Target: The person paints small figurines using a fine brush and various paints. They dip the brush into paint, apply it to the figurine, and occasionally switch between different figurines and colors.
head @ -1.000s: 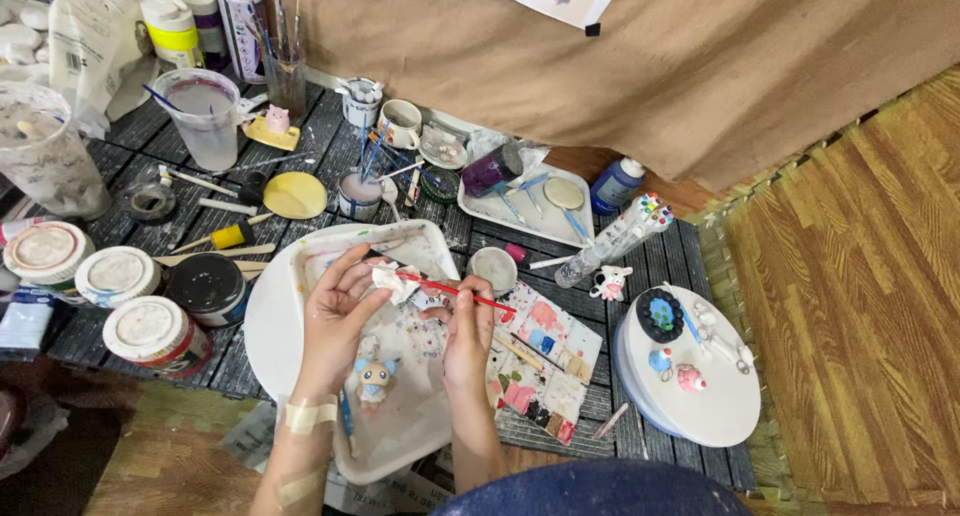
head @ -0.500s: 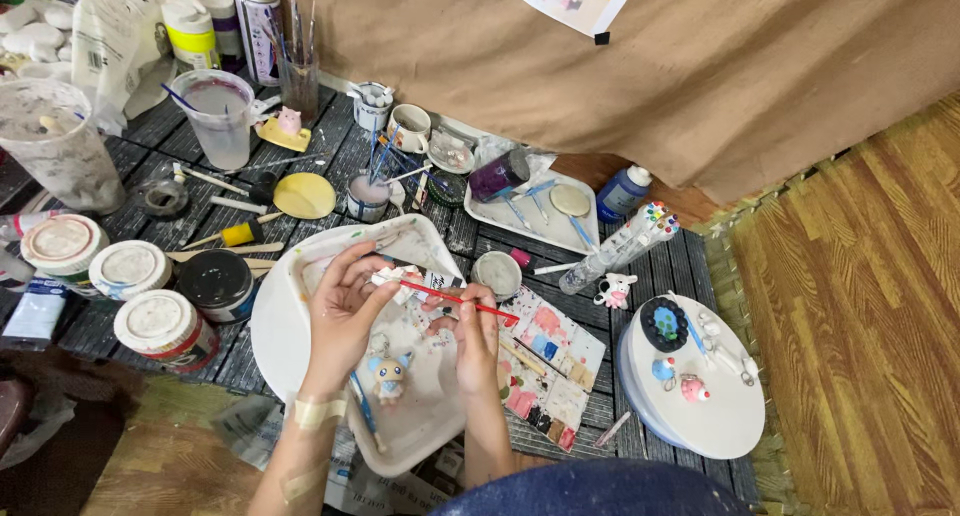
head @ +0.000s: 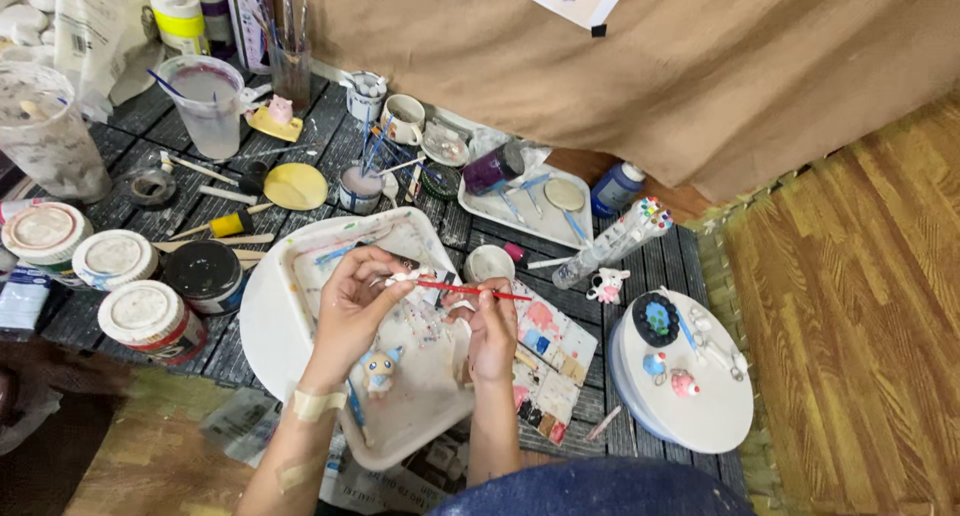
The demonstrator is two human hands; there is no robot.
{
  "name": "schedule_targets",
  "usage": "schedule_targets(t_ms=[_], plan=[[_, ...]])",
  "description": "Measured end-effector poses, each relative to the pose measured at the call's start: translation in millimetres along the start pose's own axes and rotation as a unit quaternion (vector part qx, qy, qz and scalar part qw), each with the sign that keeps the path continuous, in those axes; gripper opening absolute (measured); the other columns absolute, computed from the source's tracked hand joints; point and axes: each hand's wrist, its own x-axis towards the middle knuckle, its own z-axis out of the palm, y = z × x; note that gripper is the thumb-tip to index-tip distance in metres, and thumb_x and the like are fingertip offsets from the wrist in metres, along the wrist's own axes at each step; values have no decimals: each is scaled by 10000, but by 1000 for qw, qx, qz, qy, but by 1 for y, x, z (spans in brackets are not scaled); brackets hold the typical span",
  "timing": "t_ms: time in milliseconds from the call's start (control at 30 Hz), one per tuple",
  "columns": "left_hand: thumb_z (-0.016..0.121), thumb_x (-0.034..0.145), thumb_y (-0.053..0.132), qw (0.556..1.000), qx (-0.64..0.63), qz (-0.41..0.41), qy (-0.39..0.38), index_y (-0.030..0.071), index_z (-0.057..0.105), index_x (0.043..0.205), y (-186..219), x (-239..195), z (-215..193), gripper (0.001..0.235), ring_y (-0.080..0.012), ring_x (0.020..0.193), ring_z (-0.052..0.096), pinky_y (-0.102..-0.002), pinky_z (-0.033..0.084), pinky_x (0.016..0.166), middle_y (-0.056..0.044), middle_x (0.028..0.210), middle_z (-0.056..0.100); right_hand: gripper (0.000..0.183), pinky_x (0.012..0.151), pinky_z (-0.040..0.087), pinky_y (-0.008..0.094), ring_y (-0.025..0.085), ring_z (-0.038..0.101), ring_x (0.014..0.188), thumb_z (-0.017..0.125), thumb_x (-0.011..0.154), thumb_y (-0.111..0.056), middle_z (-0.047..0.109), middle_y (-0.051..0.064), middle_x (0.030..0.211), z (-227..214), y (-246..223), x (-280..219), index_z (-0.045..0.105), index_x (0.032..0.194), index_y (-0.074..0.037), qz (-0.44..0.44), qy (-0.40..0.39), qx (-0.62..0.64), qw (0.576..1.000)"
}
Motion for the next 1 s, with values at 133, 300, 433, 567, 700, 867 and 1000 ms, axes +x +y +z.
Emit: schedule_targets(t_ms=[133, 300, 433, 567, 700, 867, 1000], plan=[[687, 903, -85, 999, -14, 8, 35, 50, 546, 1178, 3, -2, 0, 337, -113, 1024, 655, -277, 558, 895, -40, 1080, 684, 153, 720, 532, 386, 269, 702, 905, 485, 1066, -235, 672, 124, 983, 5, 1, 1, 475, 1086, -84, -31, 4, -6, 999], [659, 975, -54, 985, -45, -2, 164, 16, 534, 1258, 26, 2, -32, 317, -157, 1007, 689, -283, 570, 927, -74, 1102, 712, 145, 664, 514, 372, 274, 694, 814, 484, 1070, -224, 680, 140, 936, -19, -10, 6, 479, 1093, -81, -122, 100, 21, 987], [665, 944, -83, 987, -31, 47, 154, 40, 473, 1342, 43, -7, -38, 459, -152, 1035, 672, -267, 550, 918, -81, 1124, 700, 144, 672, 489, 353, 263, 677, 787, 490, 1090, -230, 678, 147, 921, -11, -18, -2, 464, 1104, -89, -111, 80, 32, 990], [697, 896, -103, 990, 32, 83, 107, 33, 447, 1353, 39, -15, -10, 538, -172, 1075, 674, -294, 577, 949, -110, 1121, 681, 147, 665, 492, 362, 260, 666, 756, 497, 1075, -226, 667, 144, 920, 11, -18, -7, 456, 1094, -85, -99, 37, 47, 993], [729, 895, -75, 979, 142, 109, 100, 16, 421, 1340, 42, -26, 11, 549, -169, 1089, 679, -281, 574, 893, -119, 1146, 679, 155, 665, 485, 359, 255, 654, 743, 486, 1073, -221, 638, 135, 916, 10, -17, -12, 471, 1099, -68, -91, 46, 32, 994], [745, 891, -64, 970, 201, 109, 84, 6, 452, 1330, 47, -28, 18, 532, -162, 1066, 689, -275, 580, 870, -123, 1150, 696, 142, 658, 486, 363, 248, 651, 742, 489, 1077, -202, 632, 134, 931, 0, -14, -6, 472, 1098, -63, -99, 12, 52, 994], [745, 885, -62, 968, 210, 112, 82, 1, 461, 1320, 45, -29, 22, 523, -154, 1064, 695, -268, 580, 870, -116, 1147, 698, 135, 666, 487, 362, 246, 656, 737, 479, 1080, -190, 649, 150, 924, 2, -15, -6, 468, 1113, -59, -91, 16, 26, 995]])
